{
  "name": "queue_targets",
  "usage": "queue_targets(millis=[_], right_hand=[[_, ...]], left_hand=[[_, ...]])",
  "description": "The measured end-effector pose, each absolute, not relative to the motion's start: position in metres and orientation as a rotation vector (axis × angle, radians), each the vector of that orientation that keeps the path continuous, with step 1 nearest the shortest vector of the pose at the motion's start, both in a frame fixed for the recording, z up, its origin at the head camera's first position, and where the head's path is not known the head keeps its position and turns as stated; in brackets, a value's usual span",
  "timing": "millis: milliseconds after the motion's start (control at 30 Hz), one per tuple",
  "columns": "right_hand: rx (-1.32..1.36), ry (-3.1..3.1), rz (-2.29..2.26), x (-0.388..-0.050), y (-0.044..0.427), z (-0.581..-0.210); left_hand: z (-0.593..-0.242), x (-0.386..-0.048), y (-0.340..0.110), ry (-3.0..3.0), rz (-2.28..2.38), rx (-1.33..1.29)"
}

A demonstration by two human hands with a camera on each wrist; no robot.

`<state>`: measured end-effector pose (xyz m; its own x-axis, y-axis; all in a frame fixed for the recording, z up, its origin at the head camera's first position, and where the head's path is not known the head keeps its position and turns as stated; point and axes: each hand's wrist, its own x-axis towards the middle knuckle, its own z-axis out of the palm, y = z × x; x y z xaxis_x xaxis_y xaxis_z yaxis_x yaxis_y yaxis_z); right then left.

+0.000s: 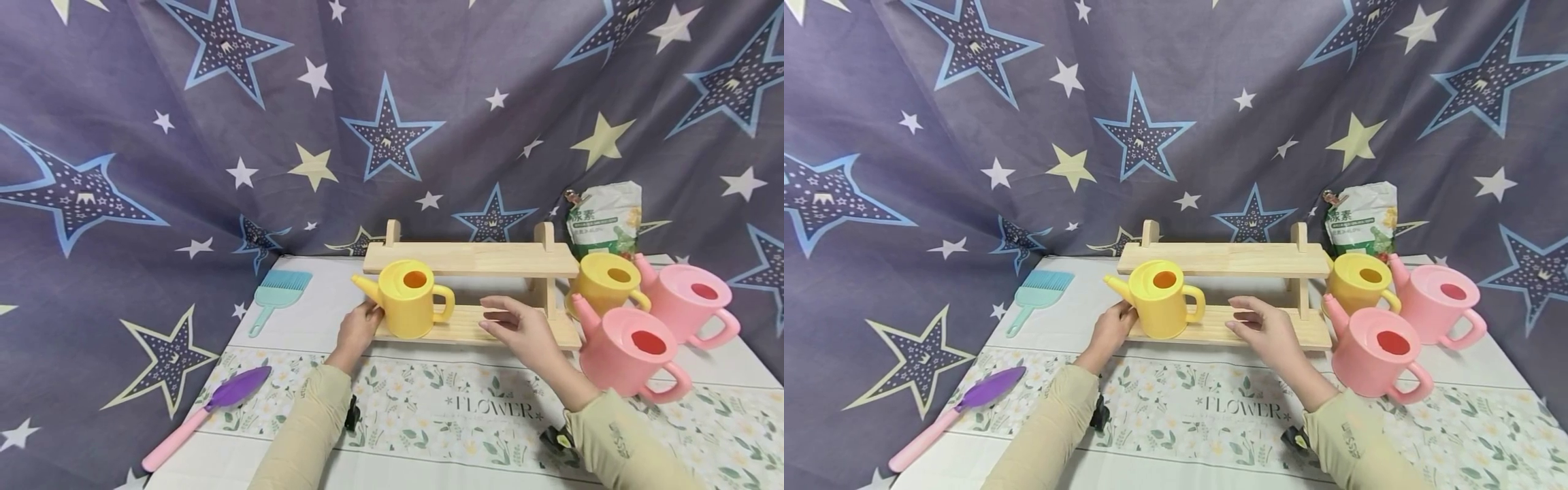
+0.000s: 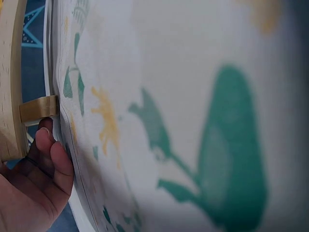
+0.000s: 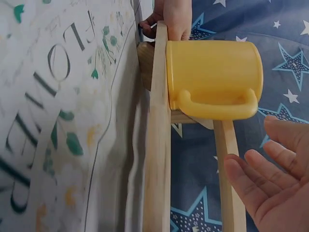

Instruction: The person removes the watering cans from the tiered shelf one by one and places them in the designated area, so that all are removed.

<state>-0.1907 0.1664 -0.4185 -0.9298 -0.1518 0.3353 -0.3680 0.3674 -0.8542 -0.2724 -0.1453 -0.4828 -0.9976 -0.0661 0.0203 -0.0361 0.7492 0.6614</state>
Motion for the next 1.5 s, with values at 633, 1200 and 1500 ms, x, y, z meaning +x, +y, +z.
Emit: queue_targets(millis=[633, 1200, 1500], right_hand=[[0.526, -2.418, 1.644, -0.215, 0.129, -0.425], [0.374, -2.454, 1.660, -0.221, 0.107, -0.433], [0.323, -2.456, 1.648, -0.218, 0.103, -0.431]], left_hand=[[-0.481, -0.273, -0.145, -2.891, -1.116, 0.076], [-0.480, -0.273, -0.146, -2.897, -1.094, 0.065], [-0.479, -0.272, -0.146, -2.889, -1.099, 0.061]])
